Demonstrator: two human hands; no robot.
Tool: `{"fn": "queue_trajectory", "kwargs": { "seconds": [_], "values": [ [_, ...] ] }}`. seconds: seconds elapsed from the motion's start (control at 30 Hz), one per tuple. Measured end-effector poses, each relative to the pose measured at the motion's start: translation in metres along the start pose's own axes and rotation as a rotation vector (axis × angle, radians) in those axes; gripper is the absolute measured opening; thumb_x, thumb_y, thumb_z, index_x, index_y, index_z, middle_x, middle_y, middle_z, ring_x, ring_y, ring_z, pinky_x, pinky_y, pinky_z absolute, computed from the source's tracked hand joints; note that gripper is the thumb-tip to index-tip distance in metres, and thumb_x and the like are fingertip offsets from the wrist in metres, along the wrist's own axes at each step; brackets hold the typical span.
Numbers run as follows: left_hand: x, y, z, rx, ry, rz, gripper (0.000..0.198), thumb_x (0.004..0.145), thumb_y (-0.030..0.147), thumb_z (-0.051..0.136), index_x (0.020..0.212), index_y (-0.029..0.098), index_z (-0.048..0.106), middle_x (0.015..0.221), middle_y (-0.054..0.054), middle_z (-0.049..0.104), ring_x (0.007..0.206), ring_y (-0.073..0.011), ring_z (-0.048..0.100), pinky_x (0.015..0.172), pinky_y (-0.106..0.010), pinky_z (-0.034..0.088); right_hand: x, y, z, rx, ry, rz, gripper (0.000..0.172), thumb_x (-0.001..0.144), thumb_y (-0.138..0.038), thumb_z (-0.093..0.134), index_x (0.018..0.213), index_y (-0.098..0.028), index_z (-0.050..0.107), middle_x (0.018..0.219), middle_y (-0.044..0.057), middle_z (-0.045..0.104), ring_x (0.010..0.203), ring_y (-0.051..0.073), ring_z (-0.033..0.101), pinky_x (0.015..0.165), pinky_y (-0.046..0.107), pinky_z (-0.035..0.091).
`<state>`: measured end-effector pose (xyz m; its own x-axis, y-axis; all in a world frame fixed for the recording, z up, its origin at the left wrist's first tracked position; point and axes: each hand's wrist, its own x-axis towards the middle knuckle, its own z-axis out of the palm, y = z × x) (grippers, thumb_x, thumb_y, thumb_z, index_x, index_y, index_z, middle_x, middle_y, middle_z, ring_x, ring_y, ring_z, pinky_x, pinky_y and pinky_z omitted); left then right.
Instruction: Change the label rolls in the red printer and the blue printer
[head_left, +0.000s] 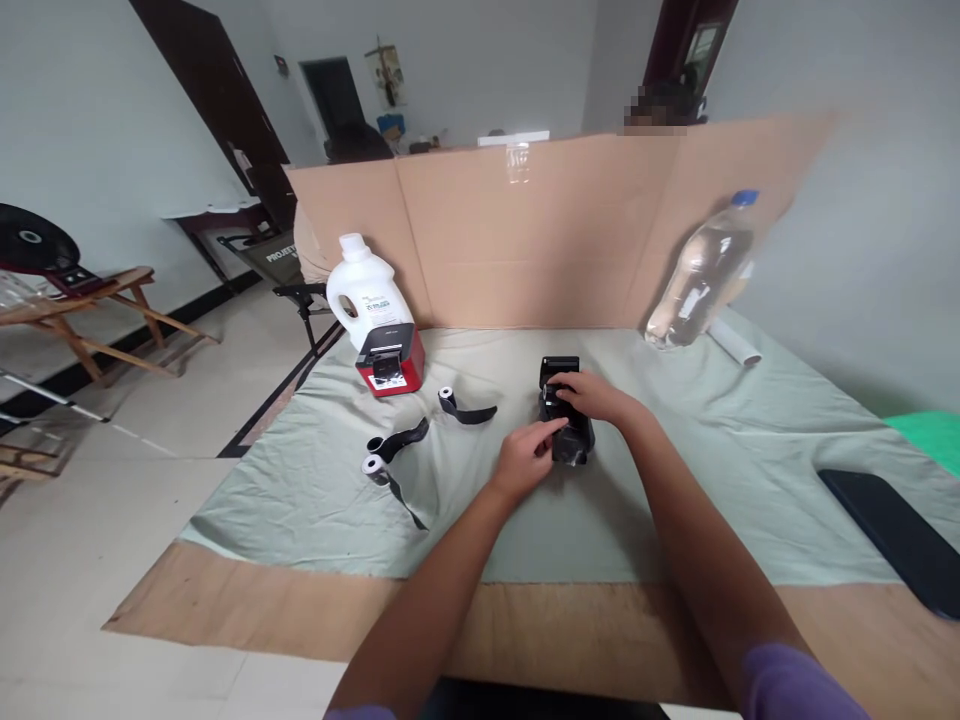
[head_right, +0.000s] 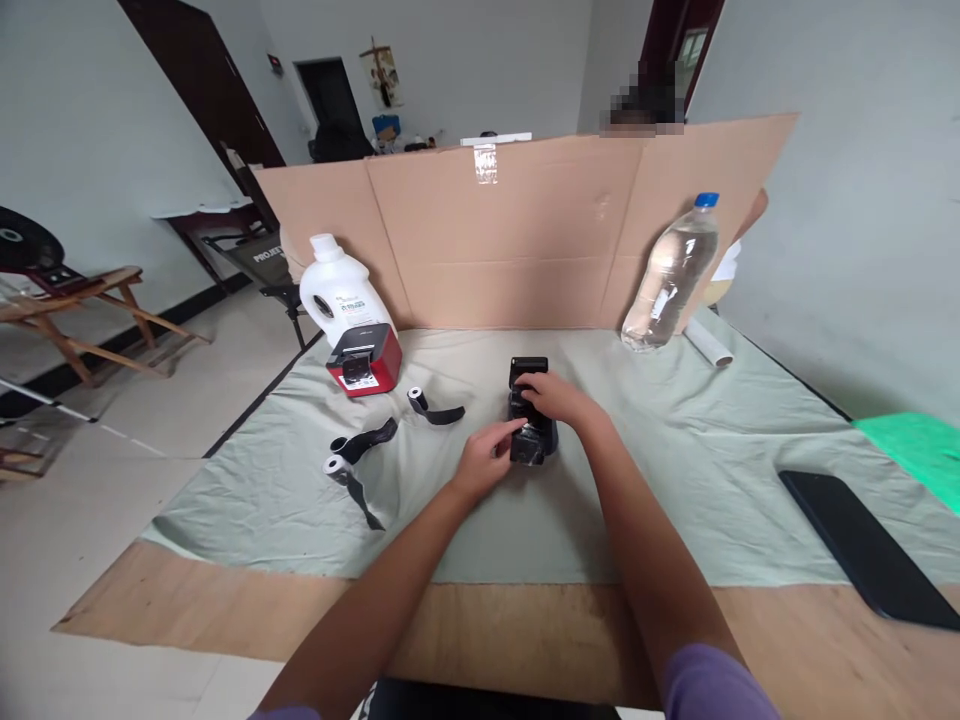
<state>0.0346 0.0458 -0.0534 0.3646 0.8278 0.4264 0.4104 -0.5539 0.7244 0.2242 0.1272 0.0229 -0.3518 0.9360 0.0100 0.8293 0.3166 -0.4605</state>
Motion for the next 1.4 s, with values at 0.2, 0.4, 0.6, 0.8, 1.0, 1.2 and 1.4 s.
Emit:
{"fn": "queue_trajectory", "kwargs": {
  "seconds": [0.2,0.4,0.6,0.8,1.0,1.2,1.4],
  "values": [
    [0.001,-0.002,0.001,0.022,0.025,-0.015,0.04,0.096,0.018,0.048,0.128,0.026,0.071,0.091,-0.004,0.071,0.078,-0.0141,0.063,0.08,-0.026,0.052,0.004,0.005,0.005,-0.156,-0.015,-0.007,0.039,0.095,-0.015,0.048,0.127,-0.02,0.07,0.123,0.013,0.072,0.115,0.03,0.061,0.106,0.043,0.041],
    [0.003,0.001,0.003,0.025,-0.001,-0.039,0.033,0.096,0.023,0.054,0.121,0.027,0.075,0.094,-0.002,0.074,0.082,-0.0138,0.066,0.079,-0.024,0.051,0.007,-0.002,0.011,-0.181,0.013,0.016,0.035,0.095,-0.014,0.049,0.121,-0.014,0.072,0.121,0.017,0.069,0.117,0.03,0.059,0.104,0.039,0.04],
    [0.004,-0.002,0.004,0.007,0.037,-0.031,0.033,0.095,0.02,0.054,0.119,0.025,0.076,0.093,-0.003,0.075,0.079,-0.013,0.065,0.077,-0.022,0.05,0.002,-0.003,0.008,-0.178,-0.011,0.029,0.039,0.097,-0.013,0.046,0.129,-0.014,0.066,0.127,0.017,0.064,0.12,0.03,0.056,0.104,0.039,0.042],
    [0.007,-0.003,0.004,0.01,0.04,-0.044,0.033,0.094,0.019,0.055,0.118,0.025,0.077,0.094,-0.003,0.076,0.081,-0.0142,0.066,0.079,-0.024,0.052,0.002,-0.003,0.016,-0.245,0.016,0.067,0.036,0.089,-0.015,0.059,0.123,-0.018,0.07,0.126,0.016,0.061,0.119,0.032,0.052,0.103,0.039,0.042],
    [0.009,-0.006,0.005,-0.036,0.071,-0.029,0.033,0.093,0.017,0.055,0.116,0.022,0.078,0.098,-0.005,0.078,0.081,-0.0154,0.067,0.079,-0.026,0.053,0.001,-0.012,0.021,-0.324,0.06,0.064,0.034,0.084,-0.008,0.055,0.114,-0.014,0.07,0.12,0.016,0.065,0.117,0.034,0.053,0.092,0.039,0.047],
    [0.008,-0.008,0.006,-0.029,0.067,-0.045,0.032,0.093,0.018,0.056,0.116,0.023,0.077,0.093,-0.005,0.077,0.078,-0.0154,0.066,0.079,-0.026,0.053,0.0,-0.015,0.026,-0.314,0.097,0.091,0.032,0.085,-0.006,0.053,0.11,-0.015,0.072,0.117,0.018,0.066,0.116,0.036,0.054,0.09,0.042,0.047],
    [0.008,-0.005,0.003,-0.04,0.061,-0.046,0.032,0.093,0.018,0.056,0.117,0.023,0.077,0.096,-0.005,0.077,0.079,-0.0151,0.065,0.08,-0.026,0.052,0.003,-0.009,0.023,-0.218,0.18,0.097,0.023,0.083,-0.013,0.061,0.102,-0.018,0.073,0.113,0.016,0.066,0.111,0.033,0.056,0.089,0.042,0.047]
  ]
}}
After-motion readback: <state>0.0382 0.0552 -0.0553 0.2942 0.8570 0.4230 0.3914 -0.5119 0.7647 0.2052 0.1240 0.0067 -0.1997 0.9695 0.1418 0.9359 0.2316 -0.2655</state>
